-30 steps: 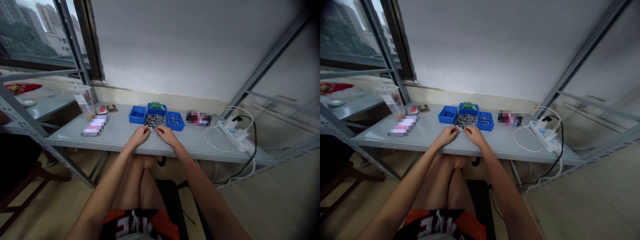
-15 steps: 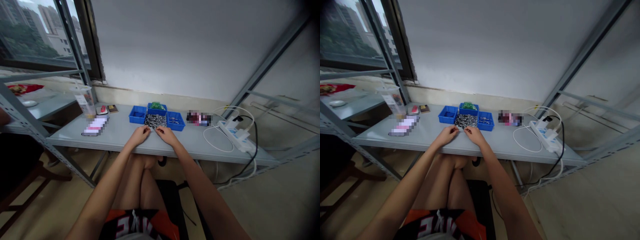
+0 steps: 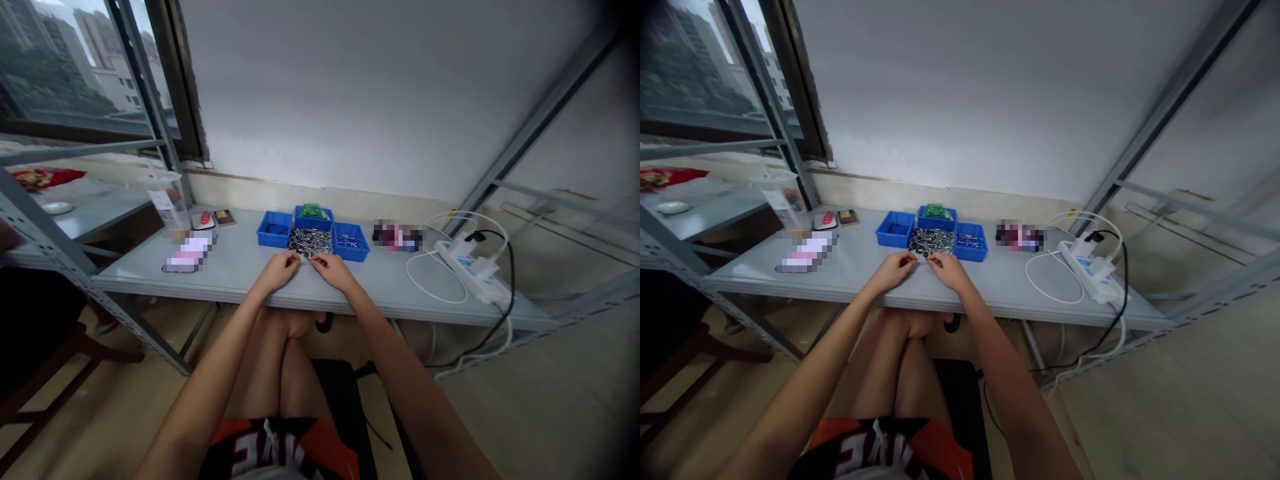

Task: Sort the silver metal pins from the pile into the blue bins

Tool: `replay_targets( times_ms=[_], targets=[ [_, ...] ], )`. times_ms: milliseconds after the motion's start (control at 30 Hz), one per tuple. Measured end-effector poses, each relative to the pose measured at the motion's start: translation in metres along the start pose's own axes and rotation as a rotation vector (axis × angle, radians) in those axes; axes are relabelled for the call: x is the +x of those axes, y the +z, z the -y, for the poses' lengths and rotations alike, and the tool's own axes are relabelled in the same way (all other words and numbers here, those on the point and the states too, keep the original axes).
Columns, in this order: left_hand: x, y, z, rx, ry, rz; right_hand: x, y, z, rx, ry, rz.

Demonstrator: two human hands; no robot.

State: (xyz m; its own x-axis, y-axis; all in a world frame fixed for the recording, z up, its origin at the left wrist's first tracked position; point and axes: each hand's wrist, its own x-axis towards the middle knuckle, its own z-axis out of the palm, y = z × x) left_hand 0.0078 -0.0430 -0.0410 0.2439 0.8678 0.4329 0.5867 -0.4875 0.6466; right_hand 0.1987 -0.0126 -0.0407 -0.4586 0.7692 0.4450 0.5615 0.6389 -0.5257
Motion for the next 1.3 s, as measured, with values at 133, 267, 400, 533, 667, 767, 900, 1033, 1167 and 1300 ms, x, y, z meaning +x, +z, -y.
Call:
replay_targets(
  times_ms=[133, 267, 400, 533, 667, 767, 900, 1033, 1167, 1300],
  targets=[
    [-0.0003, -0.0004, -0.0004, -0.005, 0.003, -0.007, 0.0000, -0.0001, -0.0001, 0.013, 0.002, -0.001],
    [0.0005, -0.0003, 0.0002, -0.017, -0.008, -0.014, -0.0006, -0.0001, 0.0006, -0.003, -0.017, 0.009],
    [0.0015, 0.0005, 0.0015, -0.030, -0.021, 0.003, -0.0018, -0.0003, 0.0032, -0.018, -0.066, 0.036],
    [0.0014, 0.0011, 0.0024, -0.061, -0.003, 0.035, -0.0027, -0.0016, 0.0063, -0.004, -0.087, 0.046],
    [0.0008, 0.0008, 0.0027, -0.088, -0.009, 0.012, -0.0027, -0.0029, 0.0076, 0.016, -0.084, 0.046],
    [0.0005, 0.0002, 0.0020, -0.144, 0.001, 0.024, -0.0020, -0.0026, 0.0069, 0.020, -0.064, 0.047],
    [0.0004, -0.0010, -0.0003, -0.175, 0.007, 0.042, -0.0011, -0.0020, 0.0052, 0.012, -0.076, 0.074],
    [-0.0006, -0.0025, -0.0031, -0.189, 0.023, 0.017, -0.0010, -0.0023, 0.0053, -0.025, -0.135, 0.105],
    [-0.0017, -0.0025, -0.0045, -0.261, 0.020, 0.000, -0.0013, -0.0022, 0.0065, -0.022, -0.088, 0.101],
    [-0.0018, -0.0009, -0.0025, -0.359, -0.051, -0.063, -0.0016, -0.0021, 0.0075, -0.010, -0.038, 0.073]
  ],
)
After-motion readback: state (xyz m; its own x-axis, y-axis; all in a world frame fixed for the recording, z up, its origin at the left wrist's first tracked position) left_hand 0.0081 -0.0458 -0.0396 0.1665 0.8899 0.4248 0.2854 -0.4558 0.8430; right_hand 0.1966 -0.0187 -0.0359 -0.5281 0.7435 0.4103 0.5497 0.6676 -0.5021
